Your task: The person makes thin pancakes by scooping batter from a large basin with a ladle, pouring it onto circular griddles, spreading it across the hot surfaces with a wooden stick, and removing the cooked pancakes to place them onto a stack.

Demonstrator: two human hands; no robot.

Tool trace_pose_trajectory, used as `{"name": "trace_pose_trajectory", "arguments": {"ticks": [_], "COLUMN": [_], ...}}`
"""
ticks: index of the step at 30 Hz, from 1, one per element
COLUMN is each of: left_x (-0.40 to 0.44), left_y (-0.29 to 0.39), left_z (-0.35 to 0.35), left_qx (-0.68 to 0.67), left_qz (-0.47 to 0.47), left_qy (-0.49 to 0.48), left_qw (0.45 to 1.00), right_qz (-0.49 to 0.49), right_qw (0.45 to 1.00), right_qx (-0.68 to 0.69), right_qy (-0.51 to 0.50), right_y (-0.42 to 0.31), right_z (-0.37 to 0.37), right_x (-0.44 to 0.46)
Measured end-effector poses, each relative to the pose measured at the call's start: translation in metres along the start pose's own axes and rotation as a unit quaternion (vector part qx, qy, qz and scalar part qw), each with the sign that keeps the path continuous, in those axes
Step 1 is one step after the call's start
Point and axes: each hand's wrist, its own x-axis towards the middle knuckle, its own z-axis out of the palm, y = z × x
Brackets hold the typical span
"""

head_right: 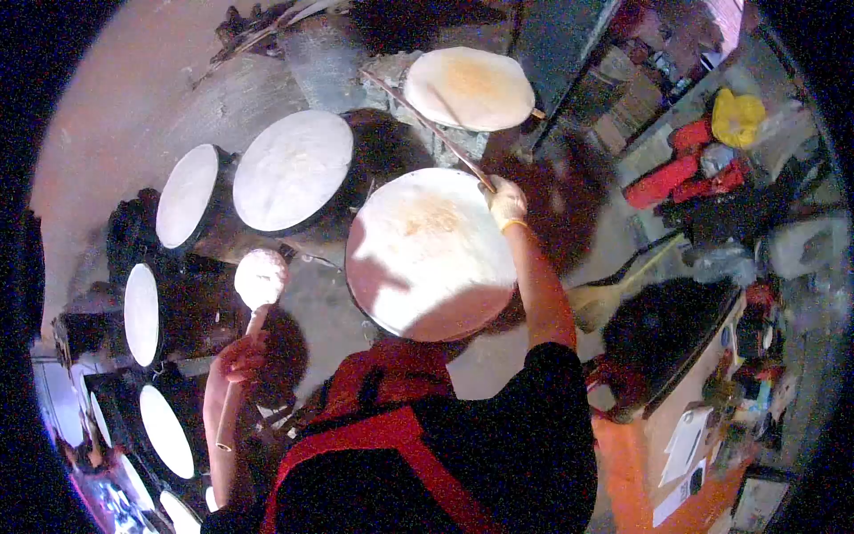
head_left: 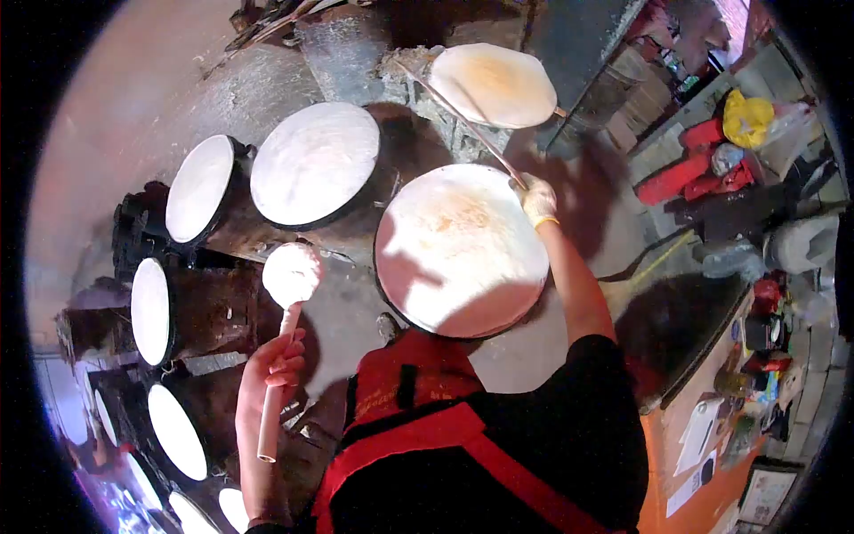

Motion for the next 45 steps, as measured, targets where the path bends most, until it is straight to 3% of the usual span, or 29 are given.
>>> {"name": "trace_pose_trajectory", "arguments": {"ticks": [2, 4, 5, 7, 9, 10, 12, 15, 16, 17, 18, 19, 21, 23, 24, 25, 26, 27, 28, 29, 31, 32, 34, 39, 45], "left_x": [0.001, 0.003, 0.006, 0.013, 0.024, 0.030, 0.043, 0.067, 0.076, 0.087, 0.099, 0.109, 0.128, 0.141, 0.147, 0.154, 0.161, 0.170, 0.174, 0.177, 0.174, 0.175, 0.171, 0.163, 0.139], "left_y": [-0.002, -0.002, 0.000, 0.008, 0.016, 0.021, 0.036, 0.069, 0.081, 0.093, 0.107, 0.118, 0.140, 0.161, 0.170, 0.179, 0.187, 0.199, 0.204, 0.211, 0.218, 0.220, 0.222, 0.218, 0.177], "left_z": [-0.001, 0.001, 0.000, -0.004, 0.003, 0.007, 0.012, 0.016, 0.020, 0.026, 0.030, 0.035, 0.048, 0.070, 0.078, 0.083, 0.086, 0.087, 0.085, 0.086, 0.100, 0.103, 0.110, 0.109, 0.092], "left_qx": [-0.011, -0.028, 0.021, 0.050, 0.090, 0.111, 0.107, 0.107, 0.110, 0.114, 0.150, 0.143, 0.128, 0.186, 0.206, 0.227, 0.262, 0.242, 0.267, 0.292, 0.361, 0.372, 0.380, 0.310, 0.230], "left_qz": [-0.009, -0.023, -0.011, -0.009, -0.013, -0.014, -0.033, -0.062, -0.074, -0.088, -0.085, -0.097, -0.114, -0.099, -0.091, -0.083, -0.065, -0.097, -0.077, -0.058, -0.027, -0.009, 0.020, 0.011, -0.008], "left_qy": [0.001, -0.018, -0.021, -0.013, -0.004, 0.000, -0.021, -0.054, -0.059, -0.066, -0.070, -0.083, -0.105, -0.083, -0.072, -0.061, -0.074, -0.089, -0.099, -0.108, -0.046, -0.029, -0.014, 0.008, -0.016], "left_qw": [1.000, 0.999, 1.000, 0.999, 0.996, 0.994, 0.993, 0.991, 0.989, 0.987, 0.983, 0.981, 0.980, 0.974, 0.972, 0.968, 0.960, 0.961, 0.955, 0.948, 0.931, 0.928, 0.924, 0.951, 0.973], "right_qz": [0.009, 0.012, 0.002, -0.025, 0.015, 0.001, 0.003, 0.008, 0.041, 0.077, 0.051, -0.094, -0.235, -0.327, -0.331, -0.406, -0.396, -0.363, -0.393, -0.332, -0.233, -0.216, -0.171, -0.172, -0.135], "right_qw": [1.000, 0.999, 0.998, 0.988, 0.989, 0.946, 0.881, 0.944, 0.998, 0.963, 0.930, 0.904, 0.853, 0.822, 0.832, 0.801, 0.794, 0.830, 0.785, 0.927, 0.965, 0.903, 0.900, 0.900, 0.928], "right_qx": [0.017, -0.001, 0.002, 0.139, 0.100, 0.317, 0.470, 0.315, 0.034, -0.250, -0.340, -0.349, -0.363, -0.366, -0.354, -0.346, -0.370, -0.353, -0.426, -0.061, -0.013, -0.339, -0.375, -0.359, -0.318], "right_qy": [-0.024, -0.050, -0.069, -0.068, -0.108, -0.069, -0.055, -0.102, -0.021, 0.061, 0.129, 0.229, 0.292, 0.289, 0.269, 0.272, 0.276, 0.233, 0.219, 0.161, 0.123, 0.151, 0.143, 0.179, 0.139], "right_y": [0.020, -0.018, -0.024, -0.016, -0.062, -0.105, -0.124, -0.092, -0.122, -0.166, -0.205, -0.197, -0.198, -0.235, -0.235, -0.217, -0.214, -0.180, -0.172, -0.131, -0.099, -0.100, -0.081, -0.103, -0.153], "right_z": [0.017, -0.010, -0.018, -0.028, -0.067, -0.088, -0.100, -0.144, -0.163, -0.186, -0.201, -0.209, -0.221, -0.202, -0.183, -0.159, -0.130, -0.099, -0.071, -0.018, 0.042, 0.059, 0.103, 0.146, 0.113], "right_x": [0.011, 0.005, 0.009, 0.020, 0.025, 0.017, 0.034, 0.113, 0.123, 0.129, 0.127, 0.147, 0.191, 0.191, 0.198, 0.212, 0.212, 0.232, 0.224, 0.234, 0.230, 0.213, 0.208, 0.196, 0.148]}}
